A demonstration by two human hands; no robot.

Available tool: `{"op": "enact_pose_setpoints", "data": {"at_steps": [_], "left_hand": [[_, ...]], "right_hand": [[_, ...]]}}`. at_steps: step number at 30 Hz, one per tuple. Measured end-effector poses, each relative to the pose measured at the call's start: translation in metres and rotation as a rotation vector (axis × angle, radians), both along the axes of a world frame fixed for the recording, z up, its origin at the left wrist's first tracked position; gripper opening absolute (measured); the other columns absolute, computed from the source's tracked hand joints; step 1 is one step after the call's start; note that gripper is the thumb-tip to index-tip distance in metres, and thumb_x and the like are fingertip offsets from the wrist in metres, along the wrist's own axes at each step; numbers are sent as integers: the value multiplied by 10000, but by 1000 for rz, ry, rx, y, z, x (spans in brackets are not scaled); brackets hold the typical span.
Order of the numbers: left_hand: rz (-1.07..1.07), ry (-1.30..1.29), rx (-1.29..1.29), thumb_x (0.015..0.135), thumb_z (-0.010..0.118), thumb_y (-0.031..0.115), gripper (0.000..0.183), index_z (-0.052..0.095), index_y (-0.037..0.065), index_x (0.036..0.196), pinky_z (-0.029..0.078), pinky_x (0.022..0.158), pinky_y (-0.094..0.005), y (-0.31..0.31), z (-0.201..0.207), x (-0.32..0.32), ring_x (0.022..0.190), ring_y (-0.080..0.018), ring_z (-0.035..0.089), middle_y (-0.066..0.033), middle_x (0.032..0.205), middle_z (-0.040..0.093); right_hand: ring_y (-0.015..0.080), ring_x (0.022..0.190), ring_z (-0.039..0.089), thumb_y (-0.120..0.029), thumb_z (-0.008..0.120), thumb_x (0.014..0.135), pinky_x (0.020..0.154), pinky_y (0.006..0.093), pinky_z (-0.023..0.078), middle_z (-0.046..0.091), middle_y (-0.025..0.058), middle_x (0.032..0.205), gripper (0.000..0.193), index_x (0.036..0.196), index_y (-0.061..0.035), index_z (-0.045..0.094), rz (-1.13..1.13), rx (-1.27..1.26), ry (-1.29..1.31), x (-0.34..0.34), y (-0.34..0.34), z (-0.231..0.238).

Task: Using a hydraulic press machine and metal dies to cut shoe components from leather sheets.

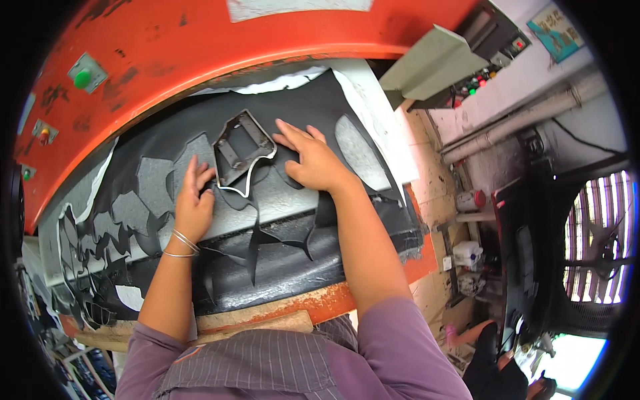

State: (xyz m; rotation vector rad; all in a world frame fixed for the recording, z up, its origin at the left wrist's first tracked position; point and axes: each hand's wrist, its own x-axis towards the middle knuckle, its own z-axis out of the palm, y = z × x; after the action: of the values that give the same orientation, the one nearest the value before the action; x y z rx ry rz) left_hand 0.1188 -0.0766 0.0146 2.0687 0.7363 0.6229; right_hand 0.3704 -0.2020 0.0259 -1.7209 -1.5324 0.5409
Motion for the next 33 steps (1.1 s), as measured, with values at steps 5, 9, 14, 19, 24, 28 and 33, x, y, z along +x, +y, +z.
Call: {"op": "enact_pose_setpoints", "data": {"at_steps": [5, 9, 14, 19, 24, 28, 33], "left_hand": [[41, -1, -15, 781, 427, -40, 716, 179, -18, 1452, 325, 1061, -360, -5, 2, 13, 1317, -299, 411, -211, 1260, 571], [47, -1, -42, 778, 424, -48, 720, 173, -22, 1453, 333, 1054, -351, -2, 1, 14, 1309, -297, 424, -233, 1281, 547], [34, -34, -96, 787, 385, -91, 724, 150, -16, 1467, 310, 1060, -305, 0, 1, 14, 1308, -279, 428, -282, 1384, 421], [-4, -45, 10, 768, 441, -50, 690, 221, -65, 1422, 350, 1029, -333, 4, -3, -5, 1234, -300, 498, -217, 1334, 505], [110, -302, -168, 807, 499, -37, 618, 338, -12, 1403, 333, 1063, -328, 45, 37, -94, 1304, -241, 428, -182, 1399, 444], [628, -668, -83, 911, 501, -2, 451, 407, -16, 1351, 363, 1064, -361, 117, 62, -263, 1286, -256, 442, -171, 1383, 454], [1149, -844, 389, 956, 498, 244, 585, 274, -58, 1404, 286, 1091, -370, 229, 119, -375, 1311, -293, 390, -238, 1424, 365]], "right_hand": [[230, 1301, 426, -202, 642, 776, 1143, 439, 153, 540, 134, 1326, 717, 1426, -93, 357, -53, 46, -59, 3, -9, -5], [262, 1261, 462, -303, 693, 790, 1124, 446, 214, 531, 161, 1317, 627, 1346, -104, 484, -151, 80, -286, -5, -2, -8], [277, 1245, 469, -366, 686, 792, 1112, 461, 238, 527, 164, 1314, 581, 1296, -117, 537, -169, 96, -311, -6, 1, -5], [296, 1256, 460, -375, 708, 771, 1096, 455, 269, 530, 158, 1312, 624, 1299, -93, 528, -167, 97, -370, -24, 2, 2], [316, 1159, 544, -315, 757, 747, 993, 397, 398, 607, 196, 1185, 621, 1269, -55, 542, -519, 342, -134, -59, -33, 53], [224, 967, 638, -196, 736, 796, 820, 326, 503, 660, 160, 1035, 492, 1229, -38, 563, -400, 329, 7, -142, -34, 89], [167, 757, 665, -264, 758, 779, 642, 287, 524, 677, 93, 897, 458, 1142, -59, 567, -117, 536, 11, -249, 65, 169]]}}
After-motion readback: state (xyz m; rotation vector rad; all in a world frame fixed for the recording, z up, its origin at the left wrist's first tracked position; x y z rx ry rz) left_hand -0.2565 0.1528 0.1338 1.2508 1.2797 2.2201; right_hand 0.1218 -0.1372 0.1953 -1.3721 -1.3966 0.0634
